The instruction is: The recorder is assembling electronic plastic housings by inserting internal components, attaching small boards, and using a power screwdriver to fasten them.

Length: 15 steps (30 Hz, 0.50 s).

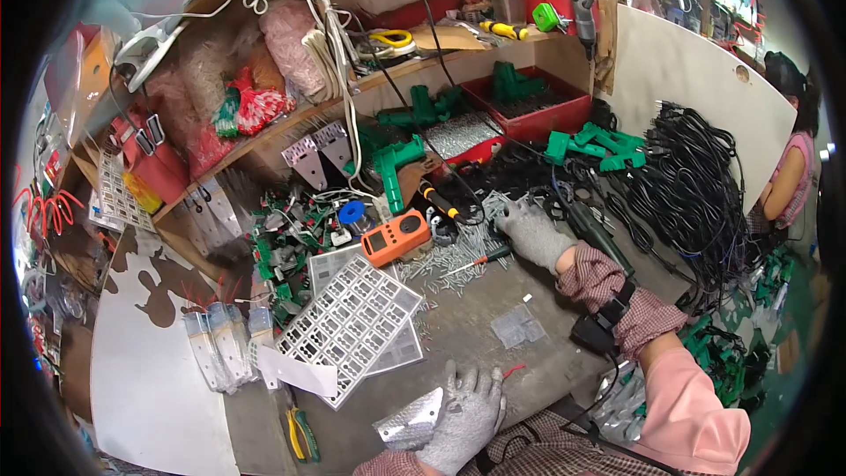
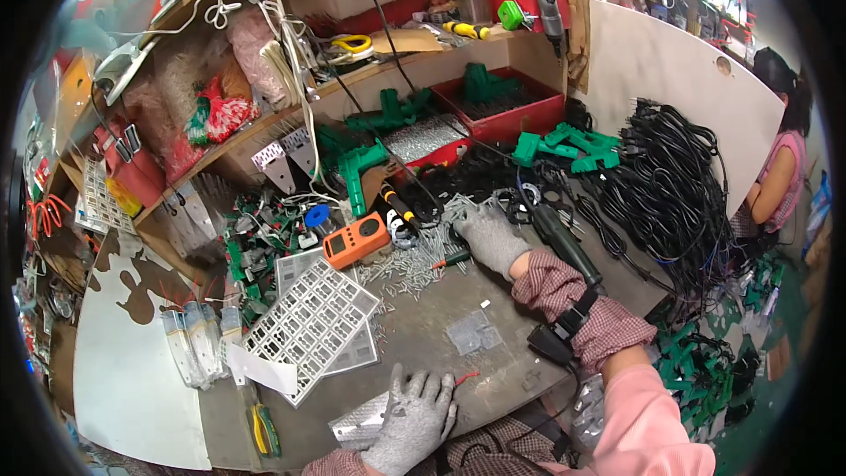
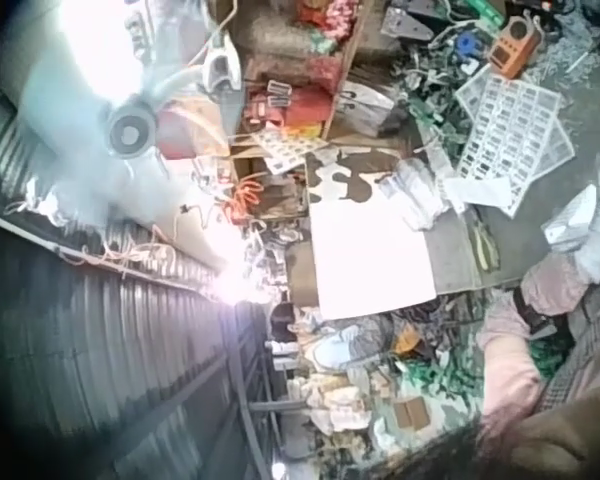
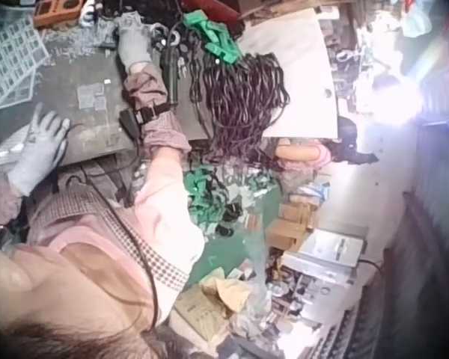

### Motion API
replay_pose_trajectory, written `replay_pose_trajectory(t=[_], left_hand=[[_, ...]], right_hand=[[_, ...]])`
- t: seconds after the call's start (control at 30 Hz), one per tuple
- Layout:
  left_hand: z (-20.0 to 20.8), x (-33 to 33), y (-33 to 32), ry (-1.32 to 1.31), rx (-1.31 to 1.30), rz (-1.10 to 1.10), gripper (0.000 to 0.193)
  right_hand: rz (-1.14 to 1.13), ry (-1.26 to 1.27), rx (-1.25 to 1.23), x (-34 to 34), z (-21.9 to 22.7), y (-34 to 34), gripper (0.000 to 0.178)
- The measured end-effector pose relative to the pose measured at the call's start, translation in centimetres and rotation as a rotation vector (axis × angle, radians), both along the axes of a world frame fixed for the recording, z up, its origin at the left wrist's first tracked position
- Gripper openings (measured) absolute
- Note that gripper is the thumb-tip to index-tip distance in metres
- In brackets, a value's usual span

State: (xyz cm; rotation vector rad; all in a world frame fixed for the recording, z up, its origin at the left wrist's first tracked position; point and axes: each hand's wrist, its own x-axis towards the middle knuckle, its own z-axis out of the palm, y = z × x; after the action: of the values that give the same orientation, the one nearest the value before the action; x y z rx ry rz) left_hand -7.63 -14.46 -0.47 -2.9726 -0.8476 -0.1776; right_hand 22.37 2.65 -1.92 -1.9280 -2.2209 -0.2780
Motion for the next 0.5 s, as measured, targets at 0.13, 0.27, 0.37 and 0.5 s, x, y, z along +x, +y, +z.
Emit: replay_pose_trajectory(t=[0.13,0.27,0.37,0.5], left_hand=[[-1.2,-0.1,1.1,0.081,0.02,0.025,0.043],[-0.8,-0.3,2.0,-0.428,-0.304,0.098,0.043],[-1.2,0.2,2.2,-0.676,-0.51,0.232,0.038],[-1.6,0.7,2.2,-0.677,-0.391,0.161,0.023]], right_hand=[[0.015,0.244,0.163,-1.5,2.3,-2.0,0.021],[0.239,0.643,0.019,-4.5,2.6,-10.4,0.026],[0.267,0.682,-0.337,-5.6,2.2,-14.9,0.029],[0.182,0.822,-0.27,-7.1,3.1,-17.4,0.032]])
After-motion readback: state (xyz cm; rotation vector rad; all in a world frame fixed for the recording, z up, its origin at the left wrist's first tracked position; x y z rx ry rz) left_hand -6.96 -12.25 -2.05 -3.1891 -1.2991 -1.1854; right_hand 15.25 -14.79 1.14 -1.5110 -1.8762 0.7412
